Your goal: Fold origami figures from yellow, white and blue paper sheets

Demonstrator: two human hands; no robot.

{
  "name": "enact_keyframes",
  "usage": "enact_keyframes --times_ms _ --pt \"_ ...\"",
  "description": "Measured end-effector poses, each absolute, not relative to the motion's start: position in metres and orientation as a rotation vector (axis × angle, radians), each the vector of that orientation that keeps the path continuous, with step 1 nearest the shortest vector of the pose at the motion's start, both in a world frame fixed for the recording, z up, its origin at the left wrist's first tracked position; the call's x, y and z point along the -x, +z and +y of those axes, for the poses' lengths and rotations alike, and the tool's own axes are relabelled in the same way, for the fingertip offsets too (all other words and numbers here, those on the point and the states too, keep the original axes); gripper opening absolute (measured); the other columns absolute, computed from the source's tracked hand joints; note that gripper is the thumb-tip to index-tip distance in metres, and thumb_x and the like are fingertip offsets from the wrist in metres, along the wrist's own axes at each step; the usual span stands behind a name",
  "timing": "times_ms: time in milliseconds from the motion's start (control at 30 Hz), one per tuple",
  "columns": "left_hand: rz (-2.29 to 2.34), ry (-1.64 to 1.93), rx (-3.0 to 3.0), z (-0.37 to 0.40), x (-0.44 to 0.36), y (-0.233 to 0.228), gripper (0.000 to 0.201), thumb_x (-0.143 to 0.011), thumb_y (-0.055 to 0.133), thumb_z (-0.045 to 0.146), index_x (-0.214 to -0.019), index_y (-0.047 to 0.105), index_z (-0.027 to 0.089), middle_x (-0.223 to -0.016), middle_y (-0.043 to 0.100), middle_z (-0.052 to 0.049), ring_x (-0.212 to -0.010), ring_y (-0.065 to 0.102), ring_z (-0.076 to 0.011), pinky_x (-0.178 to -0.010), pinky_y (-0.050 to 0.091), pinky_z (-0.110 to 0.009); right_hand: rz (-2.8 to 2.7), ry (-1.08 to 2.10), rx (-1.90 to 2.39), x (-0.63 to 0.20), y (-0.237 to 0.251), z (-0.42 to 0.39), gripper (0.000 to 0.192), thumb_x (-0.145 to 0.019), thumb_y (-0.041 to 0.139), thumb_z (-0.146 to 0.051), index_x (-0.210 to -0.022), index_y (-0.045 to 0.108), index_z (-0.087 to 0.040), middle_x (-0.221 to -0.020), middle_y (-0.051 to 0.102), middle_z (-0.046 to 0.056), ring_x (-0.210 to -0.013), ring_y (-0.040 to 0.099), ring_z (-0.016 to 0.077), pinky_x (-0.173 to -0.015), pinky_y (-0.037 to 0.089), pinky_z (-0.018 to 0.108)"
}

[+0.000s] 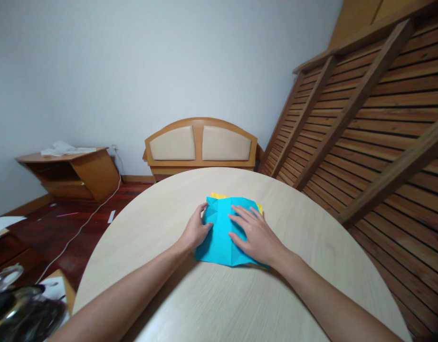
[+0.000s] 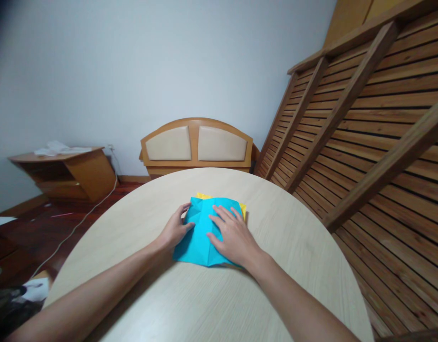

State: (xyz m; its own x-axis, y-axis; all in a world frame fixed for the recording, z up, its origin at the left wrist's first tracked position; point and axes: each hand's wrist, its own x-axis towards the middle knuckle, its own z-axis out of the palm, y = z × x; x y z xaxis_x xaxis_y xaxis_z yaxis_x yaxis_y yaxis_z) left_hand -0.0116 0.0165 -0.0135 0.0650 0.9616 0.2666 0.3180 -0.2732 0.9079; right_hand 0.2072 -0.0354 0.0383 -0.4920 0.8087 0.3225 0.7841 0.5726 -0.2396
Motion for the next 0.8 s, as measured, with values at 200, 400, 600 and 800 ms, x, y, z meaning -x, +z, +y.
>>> enact_keyframes --times_ms 200,400,600,800 --pt "1.275 1.023 -1.806 0.001 0.002 -0.015 0.076 -0.073 0.064 0.002 -0.144 0.043 0.021 -0.152 0.043 -0.013 -0.142 0.039 -0.0275 -0.119 0.032 -0.045 -2.616 0.477 1.31 -0.2 0.019 -0.036 0.073 -0.097 0.035 -0.065 -0.157 0.025 -0.026 -0.164 0.018 0.005 -0.152 0.011 0.0287 -0.123 0.013 0.053" --pt "1.439 0.933 -1.723 0.013 0.009 -0.011 0.084 -0.067 0.066 0.0 -0.146 0.04 0.013 -0.147 0.049 -0.019 -0.135 0.049 -0.0313 -0.115 0.037 -0.044 -2.435 0.333 1.795 -0.233 0.003 -0.008 0.075 -0.096 0.029 -0.067 -0.157 0.025 -0.023 -0.165 0.016 0.006 -0.152 0.011 0.0315 -0.122 0.012 0.054" --pt "1.617 0.892 -2.074 0.048 0.057 -0.001 0.078 -0.065 0.058 -0.001 -0.139 0.05 0.018 -0.143 0.055 -0.012 -0.134 0.05 -0.0277 -0.113 0.039 -0.039 -2.188 0.193 2.002 -0.261 -0.005 0.007 0.073 -0.098 0.027 -0.062 -0.158 0.022 -0.02 -0.165 0.015 0.01 -0.152 0.011 0.0321 -0.121 0.015 0.055" --pt "2.134 0.715 -2.087 0.086 0.146 0.023 0.069 -0.066 0.057 0.004 -0.135 0.051 0.011 -0.139 0.057 -0.017 -0.131 0.052 -0.0327 -0.107 0.043 -0.039 -2.206 0.188 1.924 -0.26 -0.003 0.009 0.067 -0.1 0.026 -0.058 -0.155 0.032 -0.02 -0.164 0.02 0.01 -0.151 0.017 0.0312 -0.12 0.016 0.055"
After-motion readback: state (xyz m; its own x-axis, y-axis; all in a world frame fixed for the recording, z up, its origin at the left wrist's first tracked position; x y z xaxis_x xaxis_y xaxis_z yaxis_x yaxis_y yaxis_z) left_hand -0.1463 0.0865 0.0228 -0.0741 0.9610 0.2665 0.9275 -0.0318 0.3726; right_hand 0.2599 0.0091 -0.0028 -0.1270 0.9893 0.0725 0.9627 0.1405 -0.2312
